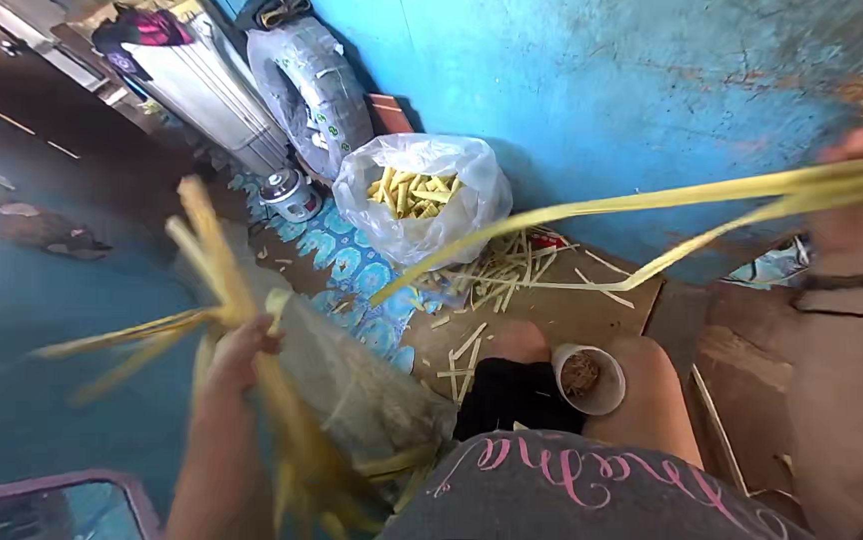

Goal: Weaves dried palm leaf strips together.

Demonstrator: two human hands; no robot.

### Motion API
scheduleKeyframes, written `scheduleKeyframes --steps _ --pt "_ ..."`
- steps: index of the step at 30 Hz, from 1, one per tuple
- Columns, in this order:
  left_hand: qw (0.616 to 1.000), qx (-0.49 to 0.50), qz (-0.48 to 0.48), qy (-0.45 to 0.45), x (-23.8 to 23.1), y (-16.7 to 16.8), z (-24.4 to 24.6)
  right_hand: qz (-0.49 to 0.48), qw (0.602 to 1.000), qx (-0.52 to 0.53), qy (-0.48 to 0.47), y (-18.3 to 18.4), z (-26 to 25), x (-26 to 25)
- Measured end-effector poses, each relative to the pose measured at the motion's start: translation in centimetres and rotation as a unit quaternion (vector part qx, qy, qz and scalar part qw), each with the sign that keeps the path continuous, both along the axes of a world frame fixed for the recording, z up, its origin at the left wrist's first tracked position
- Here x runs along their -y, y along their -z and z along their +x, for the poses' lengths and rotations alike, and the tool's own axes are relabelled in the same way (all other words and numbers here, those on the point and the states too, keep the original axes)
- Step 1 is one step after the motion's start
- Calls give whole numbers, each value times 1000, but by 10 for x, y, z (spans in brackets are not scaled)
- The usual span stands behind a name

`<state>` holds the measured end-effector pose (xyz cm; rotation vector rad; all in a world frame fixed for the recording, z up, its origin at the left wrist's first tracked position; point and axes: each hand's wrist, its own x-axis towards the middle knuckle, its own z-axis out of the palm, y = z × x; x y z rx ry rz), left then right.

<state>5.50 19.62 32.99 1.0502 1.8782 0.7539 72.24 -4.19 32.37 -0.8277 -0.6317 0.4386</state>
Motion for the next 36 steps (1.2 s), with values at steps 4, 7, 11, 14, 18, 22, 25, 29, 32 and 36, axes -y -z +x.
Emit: scheduleKeyframes --steps 4,7,11,14,18,22,25,29,32,36 --pt "967 223 22 124 35 -14 168 -179 955 -27 -236 28 -162 -88" --pt "907 335 -70 246 59 10 252 -281 901 13 -330 38 -230 -118" --pt "867 399 -94 282 84 34 296 -341 916 -40 -209 33 -236 -109" --pt "852 431 -84 286 87 44 301 -328 927 -124 -129 44 -211 -100" --pt "868 403 -76 281 90 45 304 -294 931 -146 -161 46 -201 -90" --pt "874 385 -35 294 95 41 305 -296 926 -19 -231 34 -217 -84" --pt "896 341 -9 286 95 38 303 -336 917 8 -214 27 -224 -86" --pt "902 328 -6 282 95 39 298 -349 917 2 -195 28 -226 -86" --pt "902 329 -13 280 96 37 299 -338 923 -12 -181 29 -227 -84" --pt "893 355 -33 273 96 37 299 -329 924 -26 -193 35 -221 -83"
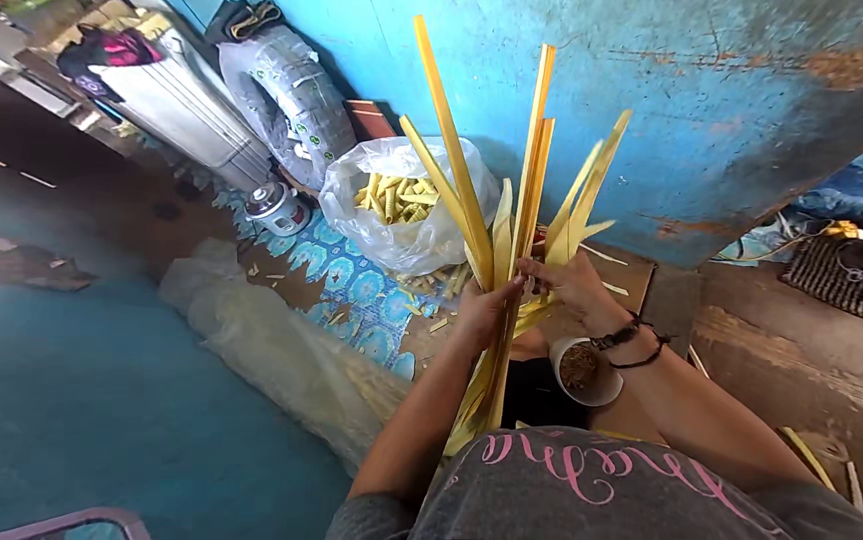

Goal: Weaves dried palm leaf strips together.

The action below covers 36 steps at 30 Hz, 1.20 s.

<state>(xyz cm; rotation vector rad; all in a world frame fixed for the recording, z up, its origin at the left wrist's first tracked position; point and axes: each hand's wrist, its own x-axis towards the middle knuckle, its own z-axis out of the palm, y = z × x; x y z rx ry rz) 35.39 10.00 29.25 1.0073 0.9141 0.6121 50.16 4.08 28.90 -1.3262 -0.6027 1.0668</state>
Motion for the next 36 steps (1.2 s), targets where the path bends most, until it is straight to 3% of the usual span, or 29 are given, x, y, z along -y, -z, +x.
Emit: scheduleKeyframes --steps 6,13,19,25,33,36 --pt "1000 7 -17 0 -1 -4 -3 36 999 -11 28 9 3 1" --pt "1000 26 14 -6 -6 2 -5 16 988 -151 9 13 2 3" --pt "998 34 41 20 -4 6 -3 52 993 -102 -24 12 -2 3" --pt "996 -27 78 18 -3 7 -2 30 999 -33 4 6 -7 3" --pt "999 4 19 26 -6 7 -4 50 998 -47 -13 10 -2 6" --pt "980 -108 158 54 -6 6 -6 50 998 -41 -16 14 1 7"
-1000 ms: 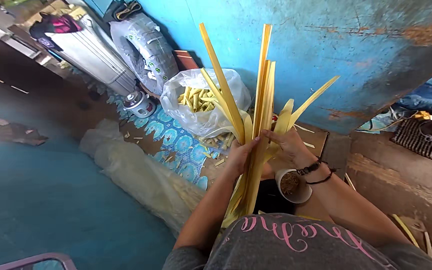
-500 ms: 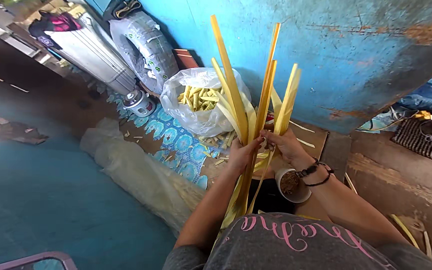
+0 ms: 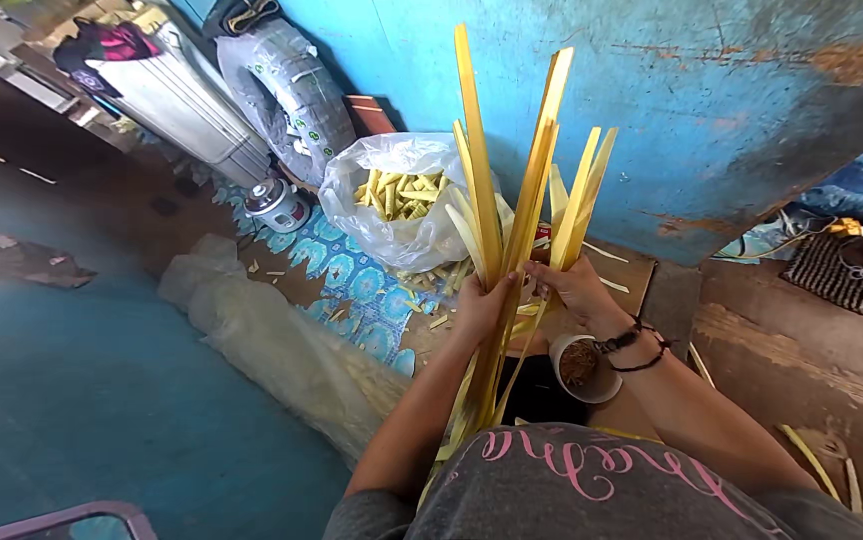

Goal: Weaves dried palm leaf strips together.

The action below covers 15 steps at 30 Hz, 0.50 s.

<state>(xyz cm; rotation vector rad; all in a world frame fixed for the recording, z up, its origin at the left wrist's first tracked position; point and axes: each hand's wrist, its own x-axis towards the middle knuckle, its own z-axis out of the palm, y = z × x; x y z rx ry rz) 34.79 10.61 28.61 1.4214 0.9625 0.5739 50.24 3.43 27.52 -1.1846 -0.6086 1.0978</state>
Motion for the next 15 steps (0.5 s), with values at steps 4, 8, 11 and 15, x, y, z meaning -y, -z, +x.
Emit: scheduleKeyframes --steps 4,8,11,15 --pt "970 -99 222 3 5 5 -1 -4 1000 13 22 5 -2 0" --pt "973 -85 216 -9 2 7 -5 -24 997 57 55 2 -2 1" --pt "977 -71 202 -5 -2 6 -8 -31 994 98 40 6 0 1" --pt "960 -112 256 -5 4 1 -4 -8 996 87 10 2 -17 1"
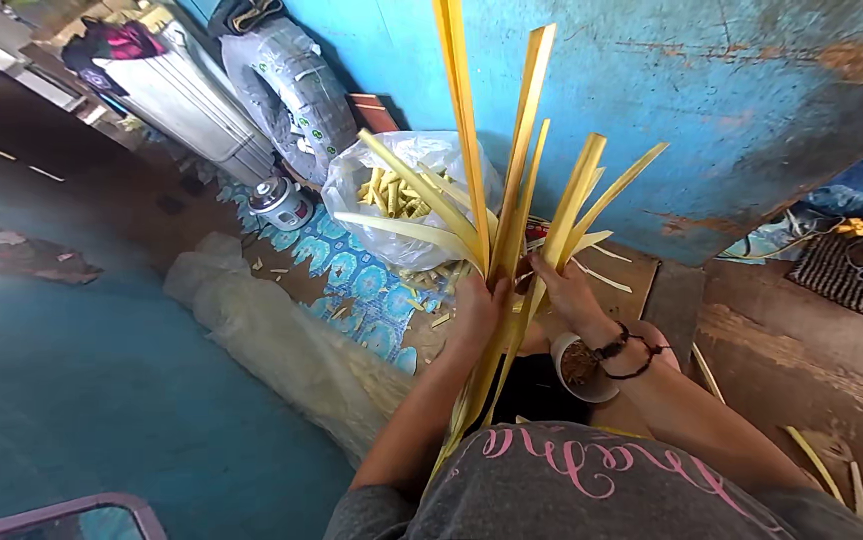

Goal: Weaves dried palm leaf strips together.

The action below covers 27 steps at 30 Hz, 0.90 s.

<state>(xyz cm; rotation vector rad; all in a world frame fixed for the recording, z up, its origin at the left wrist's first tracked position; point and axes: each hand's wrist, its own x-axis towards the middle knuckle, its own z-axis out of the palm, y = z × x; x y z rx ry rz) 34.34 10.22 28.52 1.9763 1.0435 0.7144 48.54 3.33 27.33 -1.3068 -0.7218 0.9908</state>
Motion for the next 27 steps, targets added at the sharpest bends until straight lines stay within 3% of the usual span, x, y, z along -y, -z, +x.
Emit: scheduleKeyframes --steps 3,6,10,12,14,18,20,22,24,27 --pt "1000 -26 13 -8 6 -4 4 -9 996 88 10 0 -10 3" --pt "998 -25 -46 22 0 -6 -2 -65 991 115 9 -7 1 2" --pt "995 -7 -92 28 -13 -2 -8 -74 994 12 -76 -3 7 -2" --pt "994 -30 -101 21 -28 2 -13 -48 982 -99 -151 -9 1 -1" --pt "993 -65 -95 -6 -53 16 -34 3 975 -140 -173 -25 7 8" --pt "946 -200 -114 -229 -117 57 -143 247 967 -67 0 -59 107 51" --pt "914 -193 -167 -316 -129 53 -182 299 944 -73 118 -72 156 70" --pt "927 -92 -203 -303 -112 18 -163 278 943 -89 161 -79 157 62" --pt "940 38 -245 -233 -75 -12 -118 234 963 -84 101 -65 121 39" --pt "928 123 -333 -111 -35 -44 -46 103 993 -50 10 -38 58 4"
